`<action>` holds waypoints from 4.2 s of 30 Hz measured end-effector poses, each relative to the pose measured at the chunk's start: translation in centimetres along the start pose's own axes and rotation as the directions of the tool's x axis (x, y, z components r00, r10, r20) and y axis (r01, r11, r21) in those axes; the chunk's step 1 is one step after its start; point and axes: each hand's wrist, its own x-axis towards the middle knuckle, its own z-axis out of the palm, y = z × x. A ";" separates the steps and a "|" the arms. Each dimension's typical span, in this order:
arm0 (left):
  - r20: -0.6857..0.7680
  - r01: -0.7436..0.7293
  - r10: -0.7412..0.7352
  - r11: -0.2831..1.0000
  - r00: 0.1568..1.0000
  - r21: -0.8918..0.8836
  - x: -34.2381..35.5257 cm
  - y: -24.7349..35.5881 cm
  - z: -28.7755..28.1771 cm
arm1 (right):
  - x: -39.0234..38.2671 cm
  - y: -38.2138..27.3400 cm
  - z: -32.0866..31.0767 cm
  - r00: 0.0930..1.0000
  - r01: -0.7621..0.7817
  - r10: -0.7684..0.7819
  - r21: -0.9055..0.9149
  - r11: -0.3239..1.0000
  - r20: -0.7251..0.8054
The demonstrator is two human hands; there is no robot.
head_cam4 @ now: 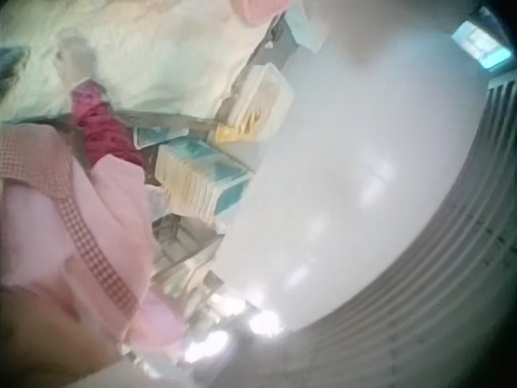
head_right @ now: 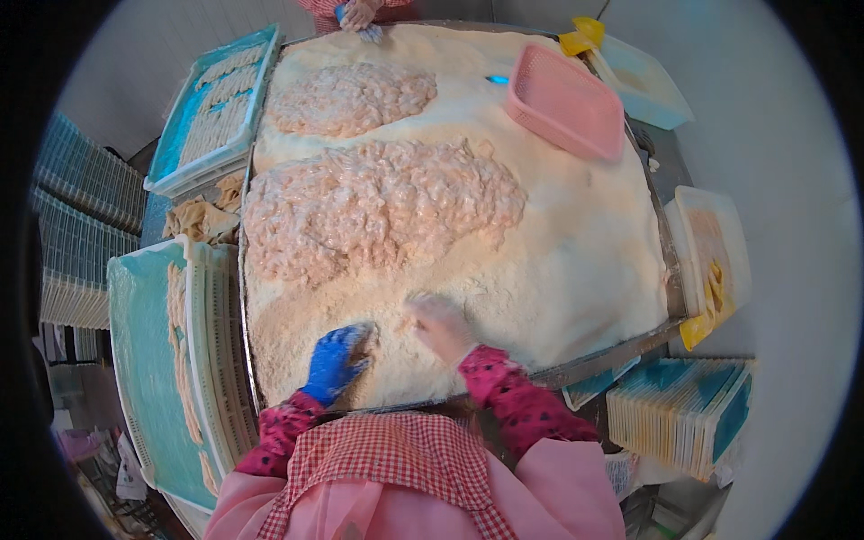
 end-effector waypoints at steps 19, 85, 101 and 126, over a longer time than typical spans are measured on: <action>0.177 -0.054 -0.089 -0.979 0.980 -0.194 2.0 -0.3 5.5 | 1.8 -8.6 -0.2 0.990 0.003 0.009 0.081 0.997 -0.139; -0.269 0.135 -0.218 0.946 0.938 -0.294 5.0 0.9 5.5 | -2.8 2.1 1.7 0.978 -0.087 0.105 -0.105 0.991 0.181; 0.053 -0.075 0.071 0.993 0.996 0.086 2.8 -3.1 2.3 | -2.7 5.6 -3.6 0.981 0.000 0.056 -0.288 0.958 0.186; -0.162 -0.393 -0.505 -0.393 0.848 -0.831 4.0 -1.0 12.8 | 6.4 -7.4 2.5 0.991 0.013 0.052 0.470 0.883 -0.125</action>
